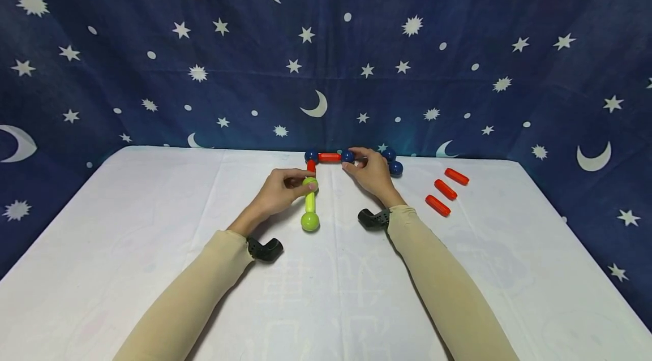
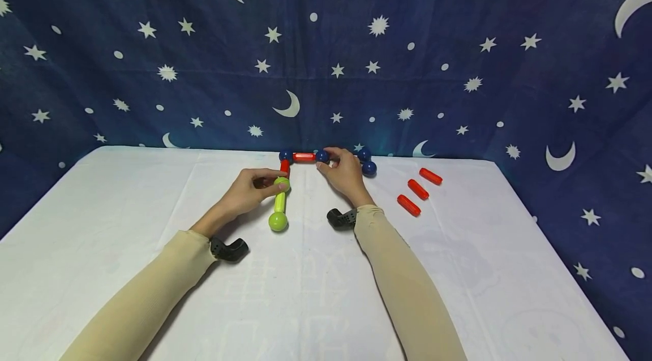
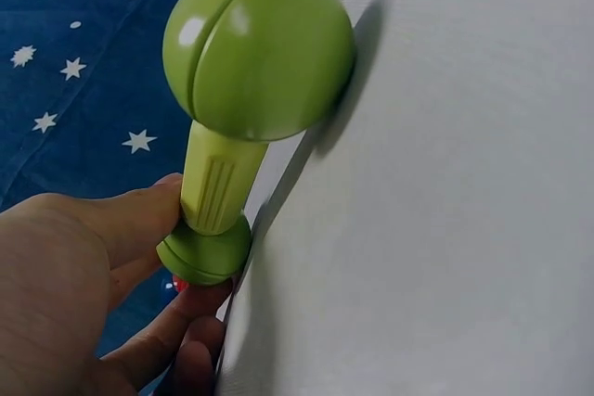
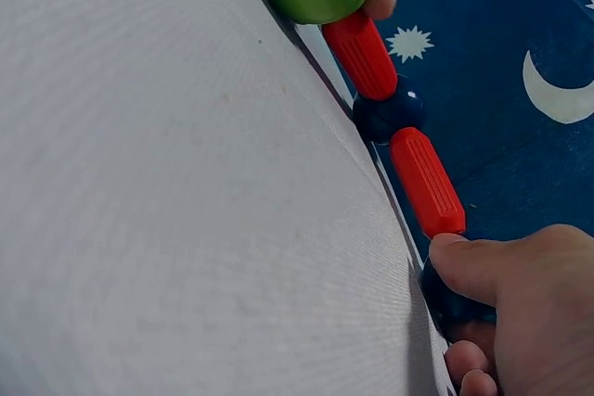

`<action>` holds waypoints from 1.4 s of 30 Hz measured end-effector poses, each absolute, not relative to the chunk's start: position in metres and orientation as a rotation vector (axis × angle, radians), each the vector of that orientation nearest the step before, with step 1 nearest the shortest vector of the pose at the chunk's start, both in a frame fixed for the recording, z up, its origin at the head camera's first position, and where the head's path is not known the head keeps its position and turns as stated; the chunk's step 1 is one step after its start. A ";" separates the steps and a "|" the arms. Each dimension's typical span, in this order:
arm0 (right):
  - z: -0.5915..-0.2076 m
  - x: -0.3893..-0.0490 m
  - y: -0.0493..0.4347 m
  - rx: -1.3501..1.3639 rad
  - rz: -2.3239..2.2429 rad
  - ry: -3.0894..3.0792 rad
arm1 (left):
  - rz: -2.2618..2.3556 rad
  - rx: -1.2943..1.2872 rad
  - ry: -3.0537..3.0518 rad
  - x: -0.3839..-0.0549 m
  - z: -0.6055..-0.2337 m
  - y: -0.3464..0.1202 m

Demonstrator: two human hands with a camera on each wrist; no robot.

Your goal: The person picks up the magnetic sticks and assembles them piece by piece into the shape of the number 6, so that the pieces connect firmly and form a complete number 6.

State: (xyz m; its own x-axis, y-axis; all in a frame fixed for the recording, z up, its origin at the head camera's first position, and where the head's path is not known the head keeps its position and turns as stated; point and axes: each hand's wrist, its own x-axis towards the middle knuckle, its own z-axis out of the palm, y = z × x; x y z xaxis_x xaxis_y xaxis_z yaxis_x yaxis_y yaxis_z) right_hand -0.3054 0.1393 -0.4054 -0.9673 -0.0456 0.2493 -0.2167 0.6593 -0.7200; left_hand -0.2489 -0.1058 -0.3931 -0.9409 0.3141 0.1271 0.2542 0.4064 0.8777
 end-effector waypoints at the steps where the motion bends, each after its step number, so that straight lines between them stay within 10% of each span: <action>1: -0.406 -0.306 0.139 0.214 1.197 -2.664 | 1.597 0.525 2.588 -0.249 -0.393 -0.106; 27: -0.386 -0.300 0.156 0.294 1.391 -2.643 | 1.620 0.550 2.584 -0.249 -0.394 -0.108; 42: -0.364 -0.242 0.232 0.503 1.184 -2.530 | 1.620 0.524 2.572 -0.249 -0.393 -0.107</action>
State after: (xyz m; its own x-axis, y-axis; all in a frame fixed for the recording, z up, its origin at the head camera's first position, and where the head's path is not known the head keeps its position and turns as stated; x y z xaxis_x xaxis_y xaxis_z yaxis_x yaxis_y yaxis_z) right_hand -0.2417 0.2315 -0.3638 -0.8928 -0.1842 0.4111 -0.4336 0.5986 -0.6735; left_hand -0.2491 -0.1072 -0.3934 -0.9408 0.3128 0.1306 0.2529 0.3911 0.8849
